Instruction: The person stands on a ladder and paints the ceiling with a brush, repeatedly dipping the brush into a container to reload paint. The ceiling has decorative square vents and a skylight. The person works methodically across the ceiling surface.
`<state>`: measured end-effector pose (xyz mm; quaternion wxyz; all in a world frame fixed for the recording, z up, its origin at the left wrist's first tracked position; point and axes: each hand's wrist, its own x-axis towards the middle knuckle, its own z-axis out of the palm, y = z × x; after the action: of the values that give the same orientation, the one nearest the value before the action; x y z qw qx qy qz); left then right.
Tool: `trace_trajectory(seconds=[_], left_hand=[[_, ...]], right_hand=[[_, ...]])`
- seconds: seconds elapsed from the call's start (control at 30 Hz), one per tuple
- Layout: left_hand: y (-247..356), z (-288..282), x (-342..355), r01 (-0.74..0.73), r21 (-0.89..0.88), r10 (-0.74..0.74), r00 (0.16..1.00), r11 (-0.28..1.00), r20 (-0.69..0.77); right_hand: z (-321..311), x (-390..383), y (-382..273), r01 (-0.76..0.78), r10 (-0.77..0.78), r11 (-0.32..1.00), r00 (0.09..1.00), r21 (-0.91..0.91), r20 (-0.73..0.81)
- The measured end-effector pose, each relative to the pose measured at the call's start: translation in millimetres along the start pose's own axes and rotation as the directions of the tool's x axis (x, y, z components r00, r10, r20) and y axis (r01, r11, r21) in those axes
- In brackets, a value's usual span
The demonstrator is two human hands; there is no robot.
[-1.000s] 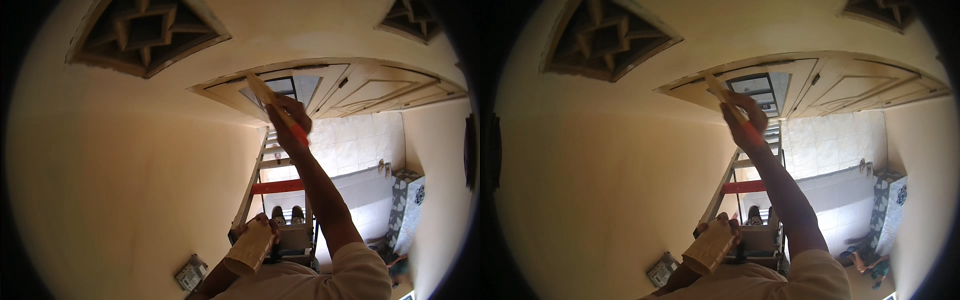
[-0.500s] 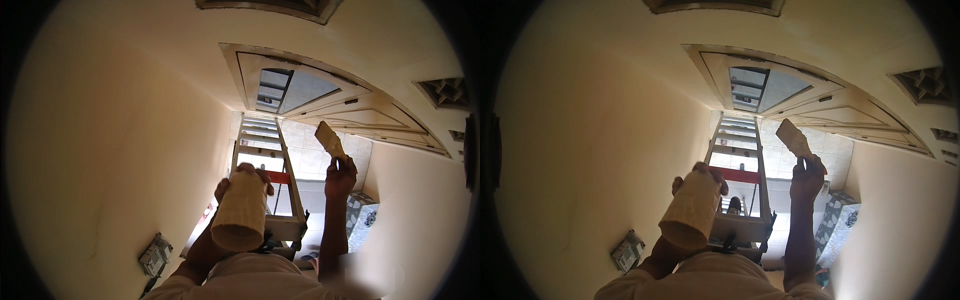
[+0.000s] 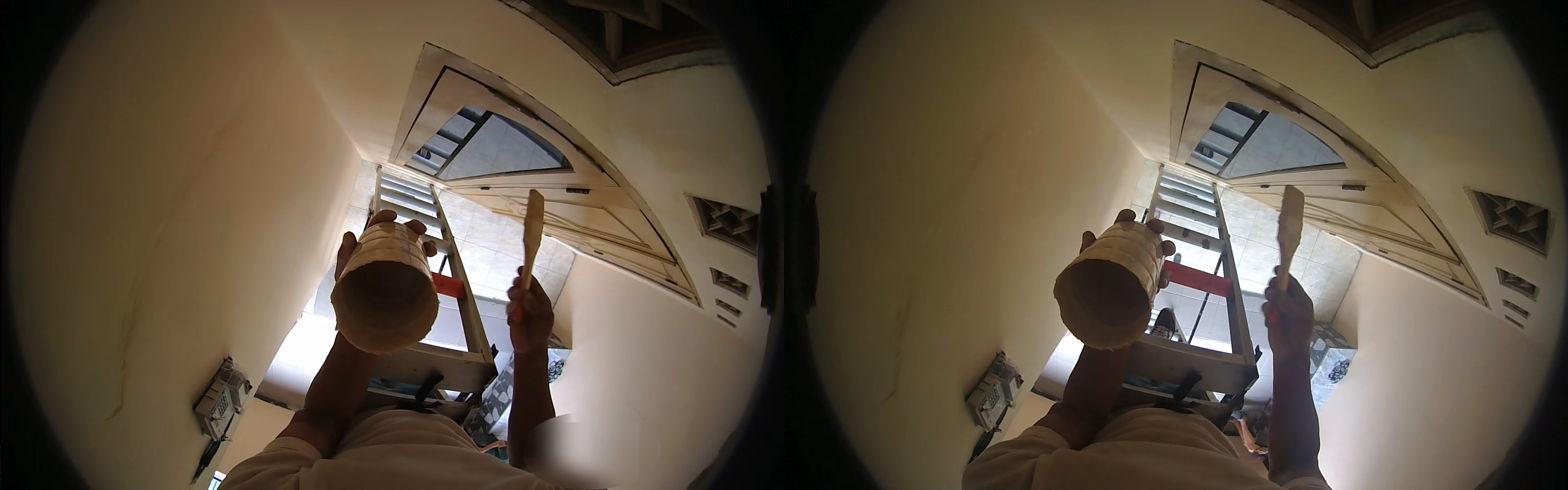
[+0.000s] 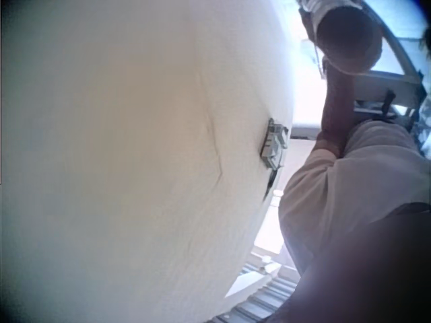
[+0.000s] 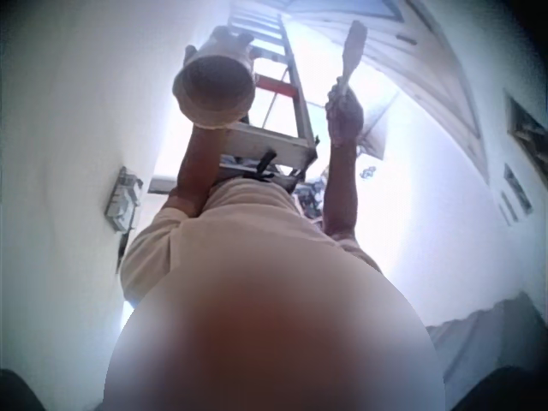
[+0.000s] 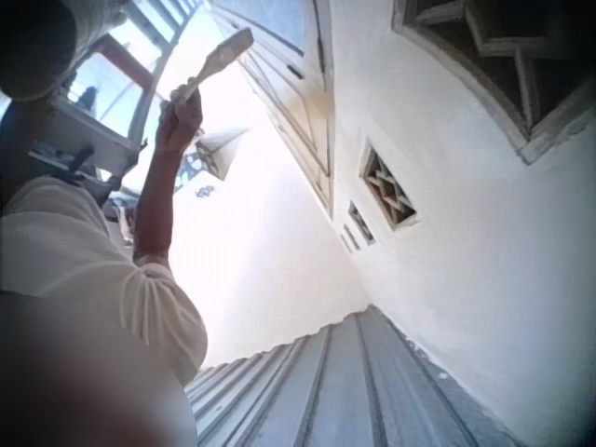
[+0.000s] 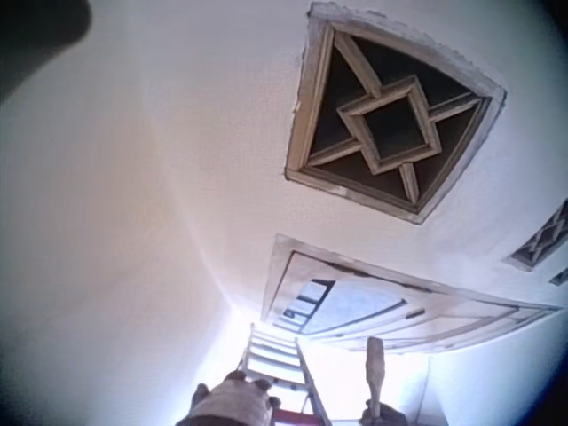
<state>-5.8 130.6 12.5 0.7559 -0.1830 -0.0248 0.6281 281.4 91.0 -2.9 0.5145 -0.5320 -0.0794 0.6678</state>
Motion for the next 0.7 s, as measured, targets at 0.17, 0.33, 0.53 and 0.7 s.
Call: trace_trajectory(seconds=[0.17, 0.33, 0.53, 0.7], left_hand=[[4, -6, -2, -0.078, 0.103, 0.08, 0.997, 0.992, -0.014], [18, -26, 0, -0.089, 0.207, 0.1, 0.994, 0.974, -0.041], [27, -48, 7, -0.109, 0.291, 0.119, 0.993, 0.95, -0.016], [29, -50, 10, -0.081, 0.294, 0.079, 0.997, 0.952, 0.018]], right_hand=[[74, 40, -9, 0.147, -0.083, 0.955, 0.966, -0.257, 0.245], [153, 130, -44, 0.581, -0.314, 0.08, 0.786, -0.81, 0.532], [197, 214, -66, 0.615, -0.456, -0.227, 0.618, -0.755, 0.64], [192, 241, -77, 0.605, -0.502, -0.379, 0.501, -0.7, 0.705]])
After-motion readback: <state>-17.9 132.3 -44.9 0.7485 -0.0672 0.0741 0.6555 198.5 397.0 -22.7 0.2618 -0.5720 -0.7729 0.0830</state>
